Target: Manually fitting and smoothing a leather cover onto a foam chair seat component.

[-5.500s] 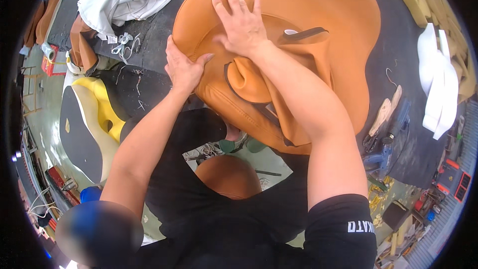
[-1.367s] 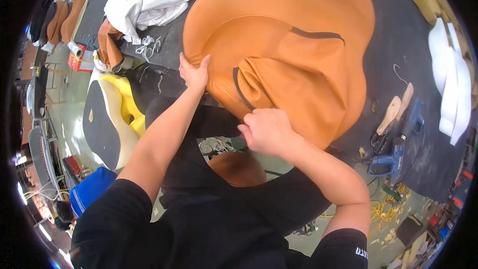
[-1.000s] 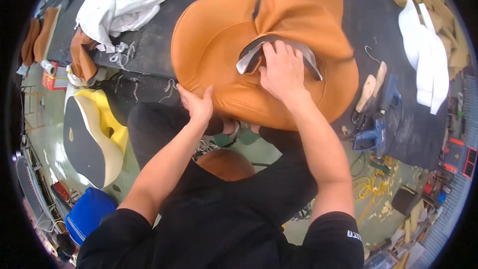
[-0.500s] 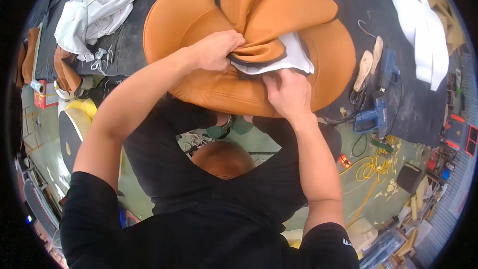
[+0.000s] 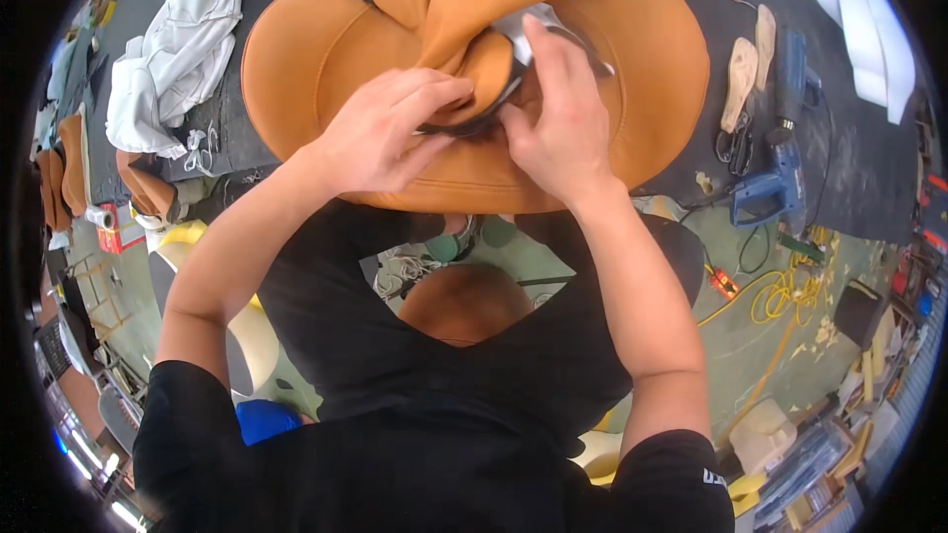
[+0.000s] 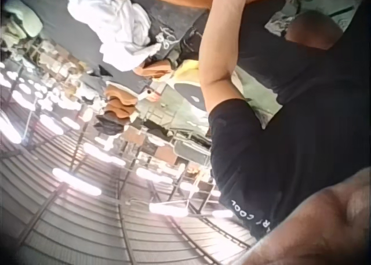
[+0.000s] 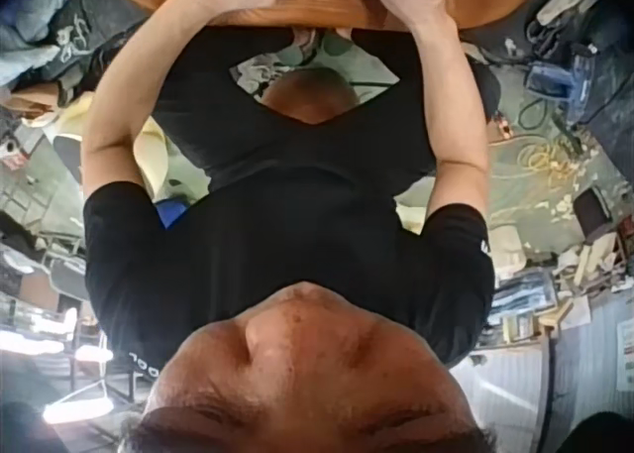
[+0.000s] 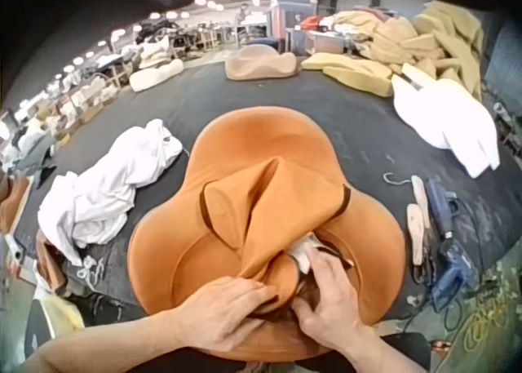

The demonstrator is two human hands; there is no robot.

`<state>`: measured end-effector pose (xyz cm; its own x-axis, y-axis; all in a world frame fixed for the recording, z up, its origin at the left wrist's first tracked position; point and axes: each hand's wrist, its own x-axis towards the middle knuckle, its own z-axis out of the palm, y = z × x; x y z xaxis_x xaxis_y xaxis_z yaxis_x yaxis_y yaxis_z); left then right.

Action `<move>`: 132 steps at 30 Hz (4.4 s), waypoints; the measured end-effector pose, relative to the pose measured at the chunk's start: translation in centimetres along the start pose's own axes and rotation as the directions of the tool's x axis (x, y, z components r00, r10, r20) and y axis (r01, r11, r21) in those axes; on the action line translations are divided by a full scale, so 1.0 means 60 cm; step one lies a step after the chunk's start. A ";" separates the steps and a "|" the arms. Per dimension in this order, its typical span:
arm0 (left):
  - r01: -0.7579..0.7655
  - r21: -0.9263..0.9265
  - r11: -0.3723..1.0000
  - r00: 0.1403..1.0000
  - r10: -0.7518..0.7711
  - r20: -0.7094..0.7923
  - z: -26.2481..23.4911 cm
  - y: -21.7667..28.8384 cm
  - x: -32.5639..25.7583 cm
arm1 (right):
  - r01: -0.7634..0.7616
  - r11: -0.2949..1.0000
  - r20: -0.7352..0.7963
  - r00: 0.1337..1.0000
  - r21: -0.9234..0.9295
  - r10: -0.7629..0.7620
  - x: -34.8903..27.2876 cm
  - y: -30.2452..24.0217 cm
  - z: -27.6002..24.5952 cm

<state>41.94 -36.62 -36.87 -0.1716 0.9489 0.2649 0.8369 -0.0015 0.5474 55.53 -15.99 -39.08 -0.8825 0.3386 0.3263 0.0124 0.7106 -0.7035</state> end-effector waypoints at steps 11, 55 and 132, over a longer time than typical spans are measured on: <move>0.299 -0.244 0.922 0.945 -0.323 -0.061 0.009 0.000 0.062 | 0.214 0.971 -0.102 0.969 -0.105 -0.224 0.011 0.010 0.008; 0.363 -0.117 0.925 0.842 -0.272 0.466 0.085 -0.128 0.053 | 0.234 0.971 -0.149 0.959 -0.053 -0.240 -0.109 -0.008 -0.018; 0.810 -0.198 0.551 0.553 -0.608 0.570 0.147 -0.117 0.111 | 0.211 0.974 0.195 0.962 -0.081 -0.192 -0.124 0.013 0.021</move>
<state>39.51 -27.52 -45.99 -0.3072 0.7055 -0.6386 0.2193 0.7055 0.6739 61.55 -18.72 -42.85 -0.9430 0.0689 0.3255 -0.1358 0.8134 -0.5656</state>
